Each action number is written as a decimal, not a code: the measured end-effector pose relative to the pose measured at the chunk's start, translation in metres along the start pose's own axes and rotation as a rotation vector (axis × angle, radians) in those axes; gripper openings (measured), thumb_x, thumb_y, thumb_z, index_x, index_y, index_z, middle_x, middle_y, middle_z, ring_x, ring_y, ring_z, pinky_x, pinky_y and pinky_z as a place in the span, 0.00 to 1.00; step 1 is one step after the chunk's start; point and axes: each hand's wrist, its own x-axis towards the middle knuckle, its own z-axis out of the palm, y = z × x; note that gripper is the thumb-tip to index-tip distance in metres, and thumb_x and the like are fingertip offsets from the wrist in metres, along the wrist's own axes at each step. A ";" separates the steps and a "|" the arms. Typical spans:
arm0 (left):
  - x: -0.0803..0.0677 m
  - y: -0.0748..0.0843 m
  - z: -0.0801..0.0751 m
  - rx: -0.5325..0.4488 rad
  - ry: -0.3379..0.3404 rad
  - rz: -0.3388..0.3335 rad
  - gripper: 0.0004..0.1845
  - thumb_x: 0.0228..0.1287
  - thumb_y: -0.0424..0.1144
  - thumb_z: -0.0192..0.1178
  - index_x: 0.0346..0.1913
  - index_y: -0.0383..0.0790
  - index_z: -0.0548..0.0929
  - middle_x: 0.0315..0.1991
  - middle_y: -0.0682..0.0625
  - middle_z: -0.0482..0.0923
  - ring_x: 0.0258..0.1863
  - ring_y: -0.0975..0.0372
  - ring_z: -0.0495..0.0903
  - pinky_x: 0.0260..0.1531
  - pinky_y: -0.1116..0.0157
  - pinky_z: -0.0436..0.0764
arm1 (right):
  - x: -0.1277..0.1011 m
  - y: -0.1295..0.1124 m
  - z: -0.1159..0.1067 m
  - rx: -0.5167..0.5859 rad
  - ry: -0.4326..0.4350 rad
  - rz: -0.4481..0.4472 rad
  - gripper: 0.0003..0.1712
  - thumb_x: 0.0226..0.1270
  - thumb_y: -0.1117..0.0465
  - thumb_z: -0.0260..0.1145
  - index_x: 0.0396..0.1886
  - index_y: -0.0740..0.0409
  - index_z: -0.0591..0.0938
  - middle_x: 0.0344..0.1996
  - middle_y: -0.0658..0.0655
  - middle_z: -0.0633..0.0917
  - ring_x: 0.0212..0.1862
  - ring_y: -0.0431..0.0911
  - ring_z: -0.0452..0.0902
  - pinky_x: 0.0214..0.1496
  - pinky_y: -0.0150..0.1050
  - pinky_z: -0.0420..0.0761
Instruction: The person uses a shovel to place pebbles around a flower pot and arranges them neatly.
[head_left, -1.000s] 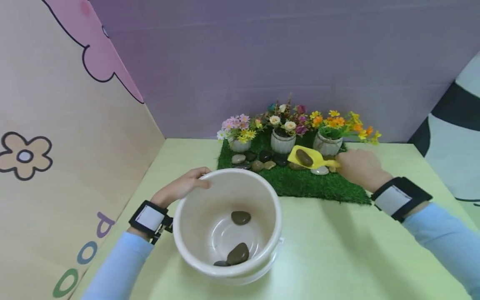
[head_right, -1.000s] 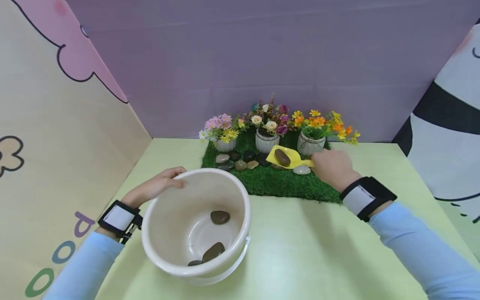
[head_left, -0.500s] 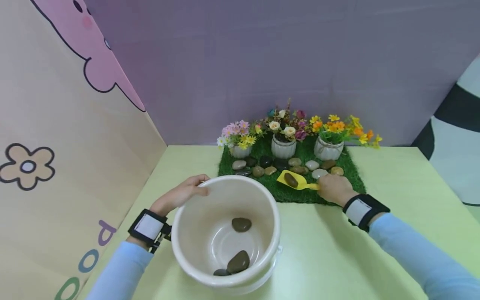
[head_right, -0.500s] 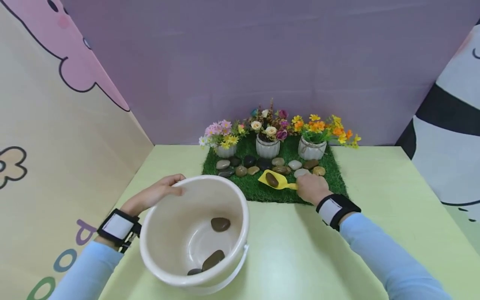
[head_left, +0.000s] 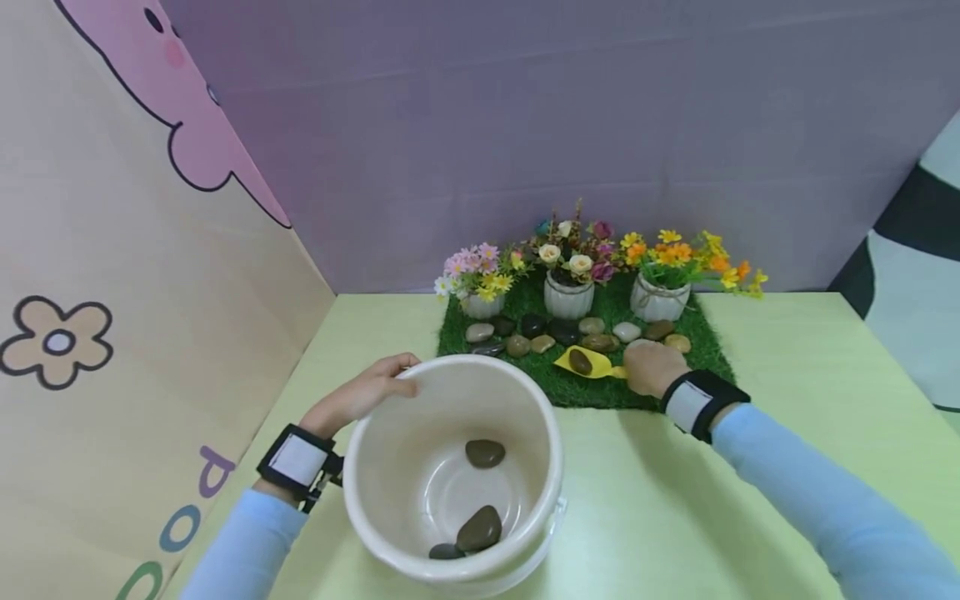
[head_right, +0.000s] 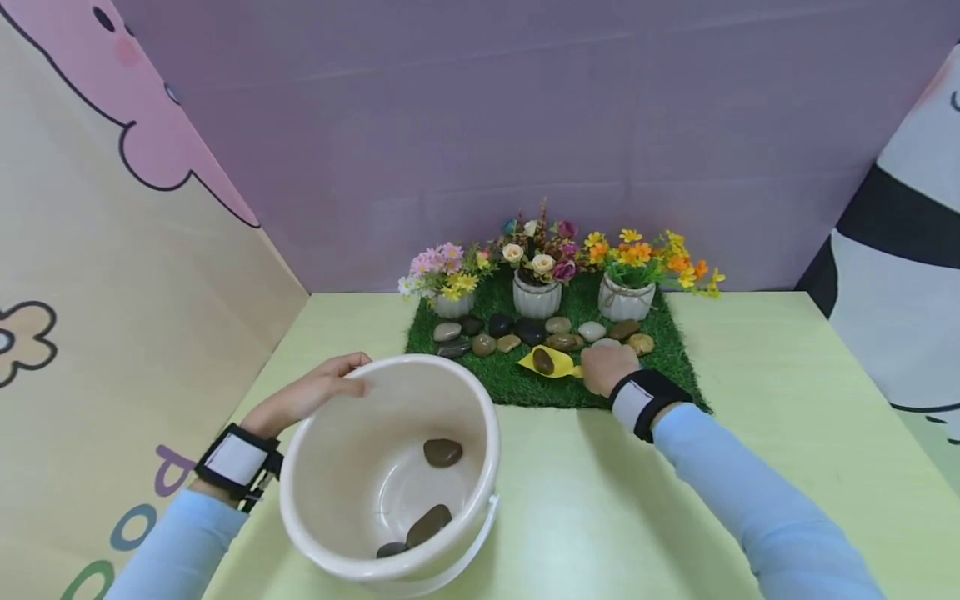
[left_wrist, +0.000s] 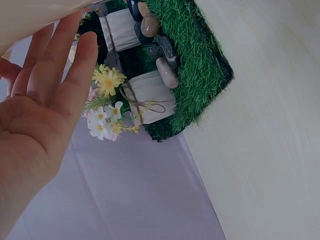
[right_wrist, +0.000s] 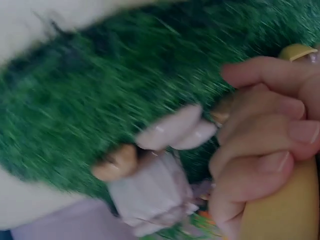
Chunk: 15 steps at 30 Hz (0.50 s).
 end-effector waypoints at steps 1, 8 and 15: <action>0.000 0.000 0.000 0.003 0.000 0.003 0.19 0.66 0.35 0.53 0.55 0.25 0.68 0.49 0.32 0.78 0.37 0.58 0.85 0.39 0.58 0.90 | 0.001 -0.001 -0.004 -0.019 0.001 -0.005 0.12 0.66 0.68 0.61 0.22 0.60 0.75 0.20 0.57 0.75 0.24 0.48 0.71 0.23 0.41 0.75; 0.002 0.002 0.003 0.017 0.008 0.032 0.18 0.66 0.35 0.53 0.54 0.26 0.69 0.48 0.32 0.78 0.36 0.59 0.85 0.37 0.60 0.90 | 0.005 -0.006 -0.033 -0.183 -0.057 -0.028 0.13 0.70 0.65 0.58 0.23 0.57 0.74 0.17 0.54 0.72 0.21 0.46 0.69 0.23 0.37 0.67; 0.003 0.006 0.006 0.020 -0.001 0.043 0.17 0.67 0.35 0.53 0.53 0.26 0.69 0.49 0.32 0.77 0.36 0.59 0.84 0.37 0.60 0.90 | 0.007 -0.007 -0.059 -0.243 -0.124 -0.025 0.14 0.69 0.65 0.60 0.20 0.57 0.73 0.17 0.53 0.72 0.23 0.45 0.64 0.25 0.36 0.65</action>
